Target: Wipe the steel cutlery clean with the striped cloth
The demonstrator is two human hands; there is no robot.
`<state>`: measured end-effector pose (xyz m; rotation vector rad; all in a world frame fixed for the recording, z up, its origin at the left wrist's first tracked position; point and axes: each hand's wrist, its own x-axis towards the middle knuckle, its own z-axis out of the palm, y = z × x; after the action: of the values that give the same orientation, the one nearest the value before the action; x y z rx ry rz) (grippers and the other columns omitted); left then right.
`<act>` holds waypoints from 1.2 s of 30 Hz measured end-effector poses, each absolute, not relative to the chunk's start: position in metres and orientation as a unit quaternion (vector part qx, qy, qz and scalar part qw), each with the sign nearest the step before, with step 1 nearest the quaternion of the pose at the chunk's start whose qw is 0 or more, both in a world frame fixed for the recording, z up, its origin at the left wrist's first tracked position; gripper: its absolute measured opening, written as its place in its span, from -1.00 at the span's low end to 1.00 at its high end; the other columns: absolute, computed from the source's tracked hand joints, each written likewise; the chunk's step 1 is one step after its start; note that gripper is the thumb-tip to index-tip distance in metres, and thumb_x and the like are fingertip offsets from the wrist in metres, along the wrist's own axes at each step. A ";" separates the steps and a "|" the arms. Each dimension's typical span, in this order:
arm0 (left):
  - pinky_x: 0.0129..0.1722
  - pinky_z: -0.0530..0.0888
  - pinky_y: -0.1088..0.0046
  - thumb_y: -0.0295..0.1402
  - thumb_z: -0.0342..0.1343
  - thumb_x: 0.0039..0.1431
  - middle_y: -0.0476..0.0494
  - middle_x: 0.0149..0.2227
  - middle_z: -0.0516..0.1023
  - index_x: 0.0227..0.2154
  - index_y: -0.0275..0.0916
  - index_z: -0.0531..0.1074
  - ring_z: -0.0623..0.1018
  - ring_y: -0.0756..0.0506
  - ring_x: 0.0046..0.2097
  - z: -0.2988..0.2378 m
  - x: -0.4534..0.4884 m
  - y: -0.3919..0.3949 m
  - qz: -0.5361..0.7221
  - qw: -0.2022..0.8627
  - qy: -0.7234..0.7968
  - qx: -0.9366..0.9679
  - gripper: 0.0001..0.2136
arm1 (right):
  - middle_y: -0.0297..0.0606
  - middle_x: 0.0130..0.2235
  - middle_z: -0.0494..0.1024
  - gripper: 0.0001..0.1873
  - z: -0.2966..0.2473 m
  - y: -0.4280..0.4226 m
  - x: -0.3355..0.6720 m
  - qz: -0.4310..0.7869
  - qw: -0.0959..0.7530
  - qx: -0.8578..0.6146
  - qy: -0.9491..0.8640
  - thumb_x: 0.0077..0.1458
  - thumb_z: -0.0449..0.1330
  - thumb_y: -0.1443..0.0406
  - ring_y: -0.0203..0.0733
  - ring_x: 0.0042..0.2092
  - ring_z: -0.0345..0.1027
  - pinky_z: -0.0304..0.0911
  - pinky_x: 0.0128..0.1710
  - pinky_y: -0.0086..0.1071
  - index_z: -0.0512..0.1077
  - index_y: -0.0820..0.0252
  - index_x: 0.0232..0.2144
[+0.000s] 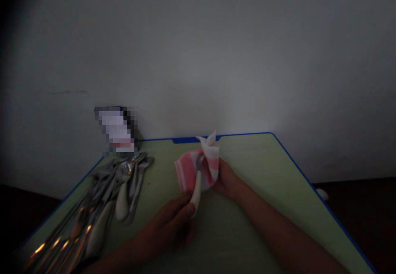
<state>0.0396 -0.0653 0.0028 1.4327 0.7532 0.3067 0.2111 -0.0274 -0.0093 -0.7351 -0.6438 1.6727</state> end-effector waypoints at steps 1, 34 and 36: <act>-0.69 0.21 0.66 -0.10 -0.16 0.22 0.05 -0.64 0.34 -0.41 -0.28 0.23 0.28 0.10 -0.65 0.003 0.040 -0.066 0.134 0.681 0.338 0.635 -0.68 | -0.32 -0.50 0.50 -0.79 -0.010 -0.028 0.211 0.718 0.559 -0.313 -0.273 -0.10 0.17 0.15 -0.22 -0.40 0.34 0.22 -0.29 -0.35 0.44 0.19 -0.47; -0.75 0.24 0.65 -0.06 -0.22 0.23 0.04 -0.67 0.35 -0.48 -0.27 0.25 0.30 0.08 -0.70 -0.001 0.044 -0.062 0.160 0.655 0.384 0.631 -0.61 | -0.39 -0.58 0.33 -0.65 -0.018 -0.029 0.200 0.605 0.591 -0.434 -0.310 -0.17 0.25 0.07 -0.39 -0.57 0.09 0.01 -0.58 -0.46 0.38 0.26 -0.51; -0.73 0.24 0.65 -0.08 -0.20 0.23 0.05 -0.68 0.33 -0.52 -0.28 0.26 0.29 0.09 -0.69 0.001 0.043 -0.063 0.142 0.651 0.374 0.645 -0.61 | -0.39 -0.59 0.34 -0.67 -0.017 -0.023 0.205 0.592 0.622 -0.431 -0.276 -0.18 0.25 0.08 -0.38 -0.57 0.10 0.02 -0.57 -0.46 0.36 0.23 -0.54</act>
<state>0.0432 -0.0626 0.0012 1.4642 0.8499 0.3228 0.2050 -0.0231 -0.0172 -0.9905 -0.6334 1.3605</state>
